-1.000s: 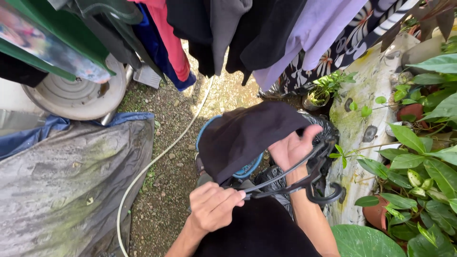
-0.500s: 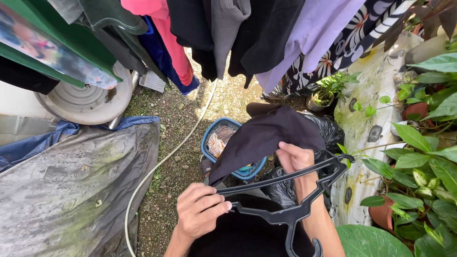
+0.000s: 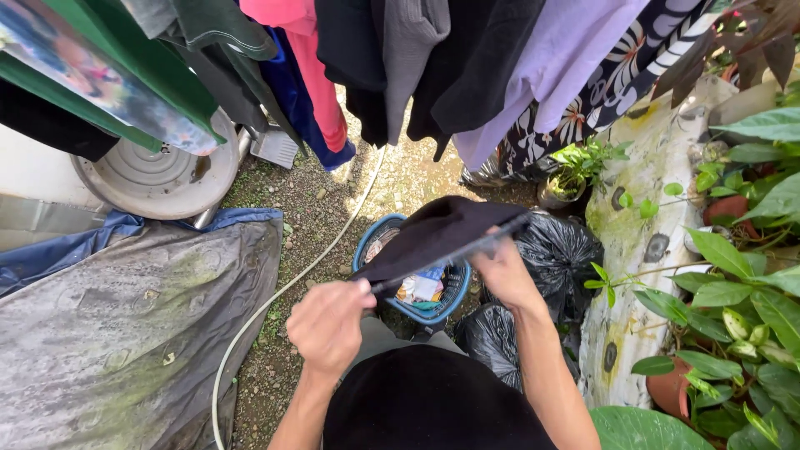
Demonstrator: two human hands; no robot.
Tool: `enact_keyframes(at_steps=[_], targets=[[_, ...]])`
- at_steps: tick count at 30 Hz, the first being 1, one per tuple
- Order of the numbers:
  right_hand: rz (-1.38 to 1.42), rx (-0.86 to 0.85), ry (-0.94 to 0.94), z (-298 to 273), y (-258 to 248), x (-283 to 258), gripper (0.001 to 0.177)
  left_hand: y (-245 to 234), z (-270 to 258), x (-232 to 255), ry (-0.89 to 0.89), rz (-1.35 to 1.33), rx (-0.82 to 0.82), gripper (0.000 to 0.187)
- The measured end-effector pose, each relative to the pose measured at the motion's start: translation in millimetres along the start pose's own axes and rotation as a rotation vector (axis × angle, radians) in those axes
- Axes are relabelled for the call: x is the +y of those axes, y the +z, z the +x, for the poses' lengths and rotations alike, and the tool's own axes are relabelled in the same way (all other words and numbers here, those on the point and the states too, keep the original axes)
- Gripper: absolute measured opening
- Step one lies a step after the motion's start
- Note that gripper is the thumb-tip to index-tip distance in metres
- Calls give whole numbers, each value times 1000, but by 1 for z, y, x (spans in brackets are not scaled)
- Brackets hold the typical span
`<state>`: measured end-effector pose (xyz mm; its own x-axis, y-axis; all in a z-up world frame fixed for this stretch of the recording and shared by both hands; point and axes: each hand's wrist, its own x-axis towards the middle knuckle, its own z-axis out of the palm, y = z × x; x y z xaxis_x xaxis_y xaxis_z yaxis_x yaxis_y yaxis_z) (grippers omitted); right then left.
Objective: The person is taking wet clothes from a blue laundry basket, putting them onto plastic hangers, and hanging them on an outdoor clothesline.
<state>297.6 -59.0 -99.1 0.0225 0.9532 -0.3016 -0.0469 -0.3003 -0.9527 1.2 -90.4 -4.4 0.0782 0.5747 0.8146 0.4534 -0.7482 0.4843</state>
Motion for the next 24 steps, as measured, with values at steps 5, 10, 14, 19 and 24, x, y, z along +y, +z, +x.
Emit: enact_keyframes(at_steps=[5, 10, 14, 19, 24], targets=[[-291, 231, -367, -16, 60, -86, 26, 8, 19, -16, -181, 39, 244, 5], [-532, 385, -890, 2, 59, -108, 42, 5, 18, -22, -172, 2, 289, 9], [-784, 235, -1172, 20, 75, -125, 56, -3, 34, -3, -134, -29, 285, 14], [-706, 136, -1143, 34, 85, -133, 20, -19, 15, 14, -315, -41, 260, 33], [-653, 110, -1114, 43, 91, -156, 29, -30, 32, 38, -452, -232, 89, 53]])
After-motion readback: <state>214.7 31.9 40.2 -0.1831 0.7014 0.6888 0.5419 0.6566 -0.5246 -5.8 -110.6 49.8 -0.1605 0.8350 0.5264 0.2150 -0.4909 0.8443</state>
